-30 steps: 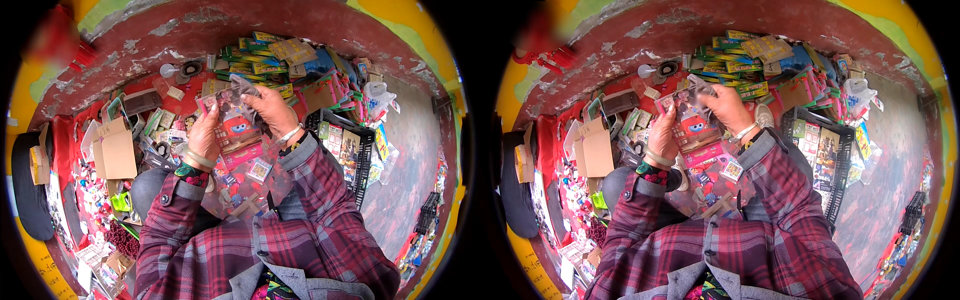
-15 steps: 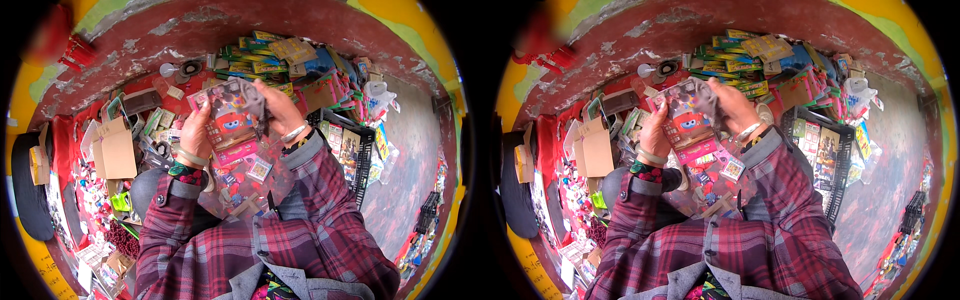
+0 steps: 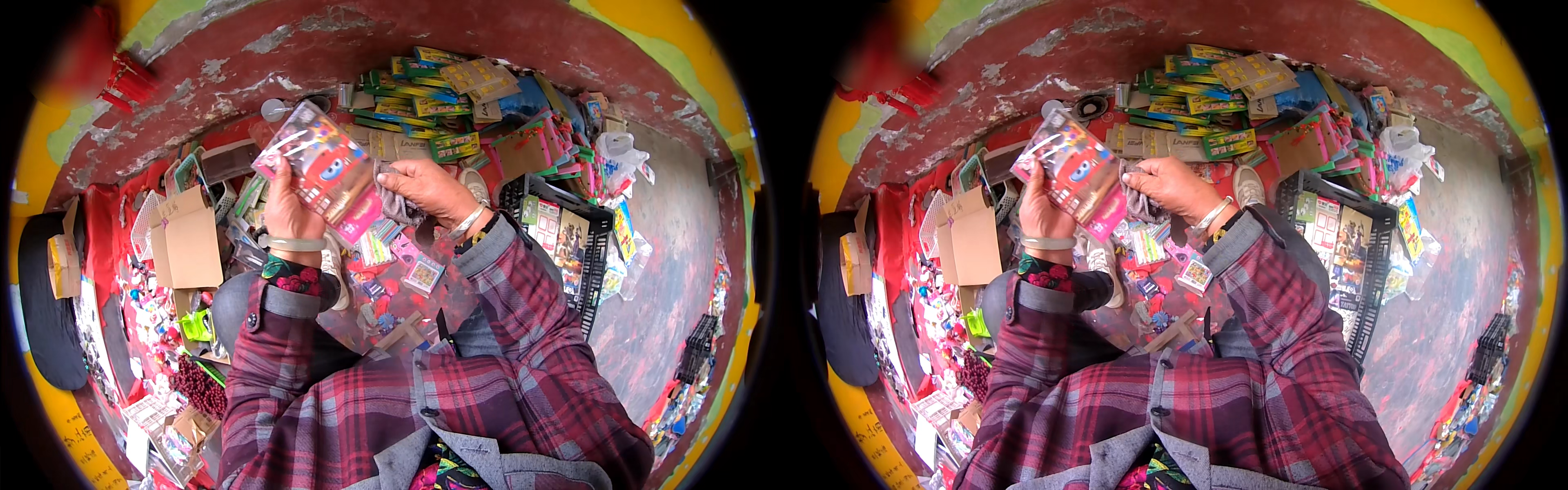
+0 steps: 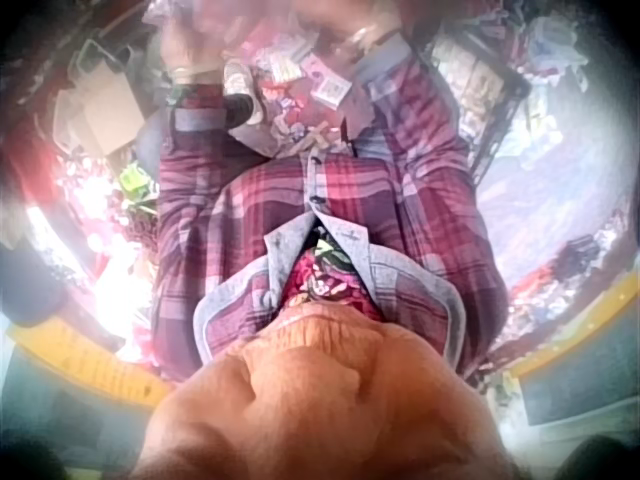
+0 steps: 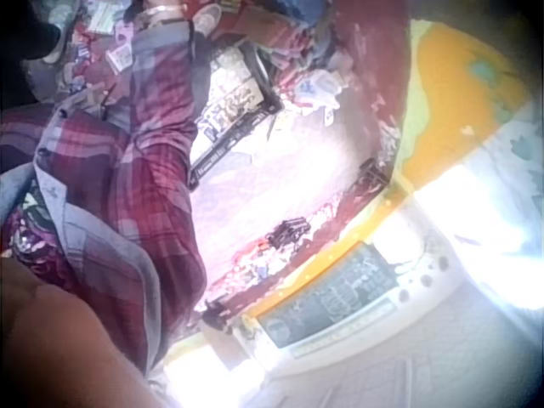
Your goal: The person sits on the floor and sorts through a large pile of small packaged goods. They pick up individual items, wipe them with a cloth, and place them into a black plastic crate.
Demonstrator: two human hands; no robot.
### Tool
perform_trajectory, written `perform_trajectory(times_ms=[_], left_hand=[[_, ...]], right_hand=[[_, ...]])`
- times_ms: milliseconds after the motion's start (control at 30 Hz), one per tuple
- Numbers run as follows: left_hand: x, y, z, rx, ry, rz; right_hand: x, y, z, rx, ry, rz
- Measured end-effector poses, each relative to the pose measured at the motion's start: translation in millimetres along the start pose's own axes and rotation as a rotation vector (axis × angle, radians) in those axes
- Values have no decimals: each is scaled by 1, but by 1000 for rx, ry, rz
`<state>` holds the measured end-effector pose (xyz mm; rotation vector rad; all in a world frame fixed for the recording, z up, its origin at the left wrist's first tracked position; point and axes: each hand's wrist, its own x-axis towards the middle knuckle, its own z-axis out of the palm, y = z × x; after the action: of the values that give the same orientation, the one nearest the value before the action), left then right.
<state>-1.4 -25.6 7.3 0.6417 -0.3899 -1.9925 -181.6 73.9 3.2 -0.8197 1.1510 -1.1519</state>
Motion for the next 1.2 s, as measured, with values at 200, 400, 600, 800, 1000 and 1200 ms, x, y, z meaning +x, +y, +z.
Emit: perform_trajectory(times_ms=[200, 400, 600, 800, 1000, 1200], left_hand=[[9, -1, -4, -71, 143, 124], [-1, -11, 7, -95, 175, 145], [7, -2, 0, -108, 88, 216], [7, 6, 5, -138, 130, 240], [-3, -19, 10, -132, 12, 109], [-9, -13, 15, -148, 111, 64]], right_hand=[[3, 10, 14, 434, 41, -8], [-2, 23, 47, 761, 225, -74], [-13, 41, 60, 675, 71, 24], [-12, 6, 32, 206, 440, -318], [-5, -8, 19, -905, 648, -764], [-19, 11, 57, -1093, 416, -787]])
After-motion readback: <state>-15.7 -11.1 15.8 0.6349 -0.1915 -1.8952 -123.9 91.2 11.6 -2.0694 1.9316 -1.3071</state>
